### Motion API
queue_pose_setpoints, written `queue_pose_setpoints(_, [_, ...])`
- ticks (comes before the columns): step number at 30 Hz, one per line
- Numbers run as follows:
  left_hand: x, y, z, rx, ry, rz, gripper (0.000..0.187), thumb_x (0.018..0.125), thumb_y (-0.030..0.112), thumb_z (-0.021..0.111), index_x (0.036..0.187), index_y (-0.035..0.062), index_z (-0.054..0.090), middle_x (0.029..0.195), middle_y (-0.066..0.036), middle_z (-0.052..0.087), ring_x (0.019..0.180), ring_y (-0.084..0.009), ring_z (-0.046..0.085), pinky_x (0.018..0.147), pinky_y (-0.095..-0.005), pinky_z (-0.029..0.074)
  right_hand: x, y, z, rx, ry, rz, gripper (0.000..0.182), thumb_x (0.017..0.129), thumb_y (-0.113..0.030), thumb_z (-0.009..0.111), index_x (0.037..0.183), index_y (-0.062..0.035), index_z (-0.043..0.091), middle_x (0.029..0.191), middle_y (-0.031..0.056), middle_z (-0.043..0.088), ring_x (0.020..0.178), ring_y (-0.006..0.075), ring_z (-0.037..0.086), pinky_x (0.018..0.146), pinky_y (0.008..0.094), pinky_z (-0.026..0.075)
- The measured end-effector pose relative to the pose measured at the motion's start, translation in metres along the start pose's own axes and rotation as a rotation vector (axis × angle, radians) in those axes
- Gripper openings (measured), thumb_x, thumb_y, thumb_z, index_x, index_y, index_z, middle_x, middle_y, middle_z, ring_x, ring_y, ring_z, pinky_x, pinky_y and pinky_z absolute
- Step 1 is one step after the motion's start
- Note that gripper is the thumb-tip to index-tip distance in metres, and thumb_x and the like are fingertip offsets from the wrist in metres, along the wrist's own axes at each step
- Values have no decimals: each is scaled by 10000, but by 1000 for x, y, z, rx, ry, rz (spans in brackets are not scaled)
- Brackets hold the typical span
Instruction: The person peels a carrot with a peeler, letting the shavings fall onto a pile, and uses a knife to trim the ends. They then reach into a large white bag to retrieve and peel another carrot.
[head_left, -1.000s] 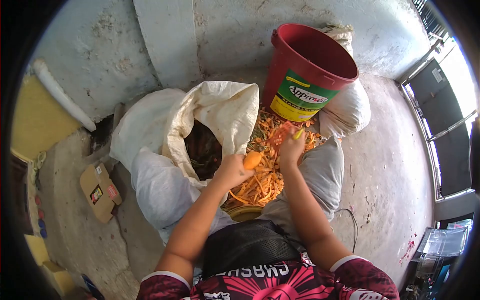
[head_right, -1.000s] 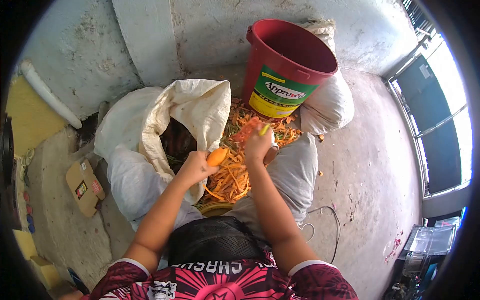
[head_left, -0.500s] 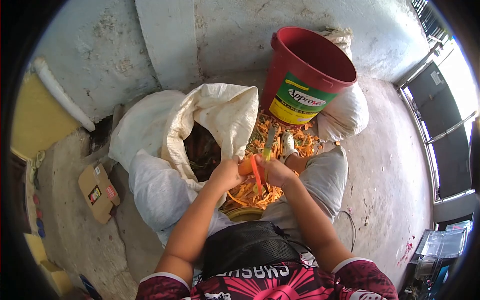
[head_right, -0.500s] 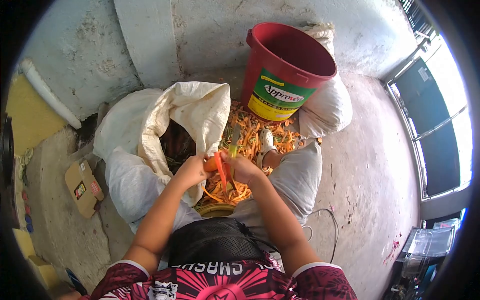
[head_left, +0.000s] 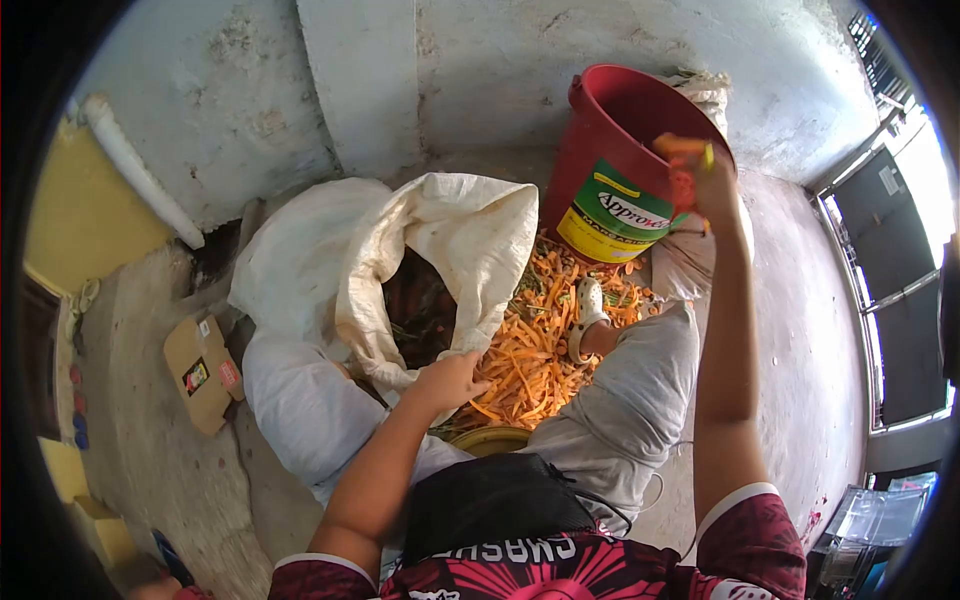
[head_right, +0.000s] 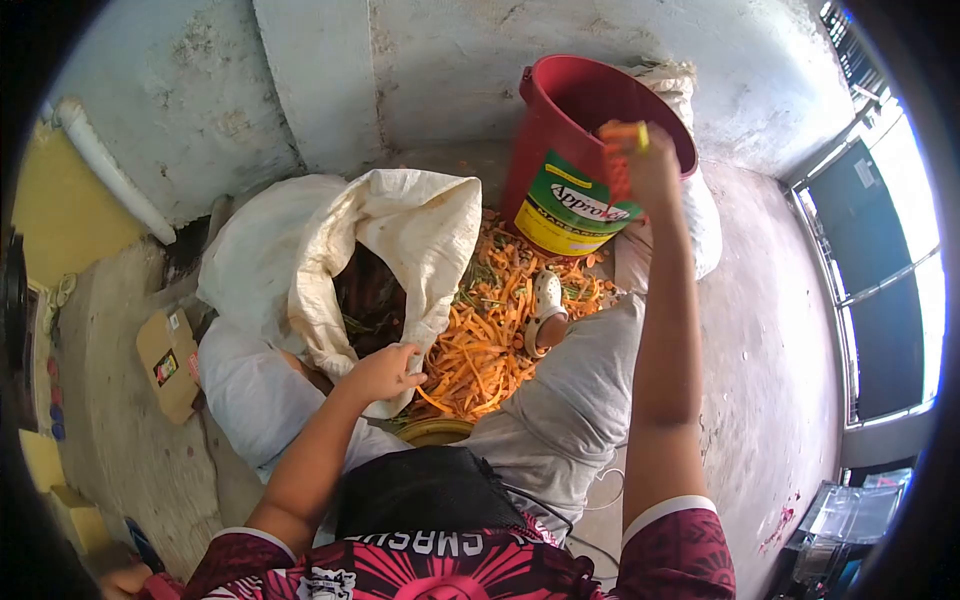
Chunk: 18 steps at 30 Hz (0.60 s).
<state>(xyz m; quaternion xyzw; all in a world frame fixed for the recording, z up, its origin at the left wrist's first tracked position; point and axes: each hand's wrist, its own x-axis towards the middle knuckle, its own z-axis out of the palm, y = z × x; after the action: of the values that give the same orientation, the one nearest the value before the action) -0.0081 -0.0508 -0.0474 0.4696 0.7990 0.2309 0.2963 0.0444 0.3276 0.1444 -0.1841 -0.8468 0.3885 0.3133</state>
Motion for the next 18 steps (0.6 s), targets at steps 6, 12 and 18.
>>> queue_pose_setpoints(6, [-3, -18, 1, 5, -46, -97, 475, 740, 325, 579, 1059, -11, 475, 793, -174, 578, 727, -302, 570, 641, -361, 441, 0, 2, 45, 298, -118, 292, 230, 779, -33, 383, 903, 12, 571, 830, 102, 592, 676, 145, 569, 522, 276, 474])
queue_pose_setpoints(12, [2, -24, -15, -11, -4, -194, 400, 769, 282, 546, 1030, -18, 504, 759, -169, 587, 720, -311, 569, 646, -371, 444, -61, 73, 137, -61, -531, 303, 158, 780, -35, 462, 811, 4, 613, 777, 118, 583, 633, 199, 566, 511, 296, 458])
queue_pose_setpoints(18, [31, -64, -15, -40, -80, -340, 317, 777, 279, 527, 959, 22, 551, 848, -171, 592, 784, -316, 567, 699, -391, 446, -53, 65, 157, -256, -664, 50, 203, 795, -165, 520, 917, -4, 545, 954, 145, 502, 861, 312, 507, 752, 360, 400])
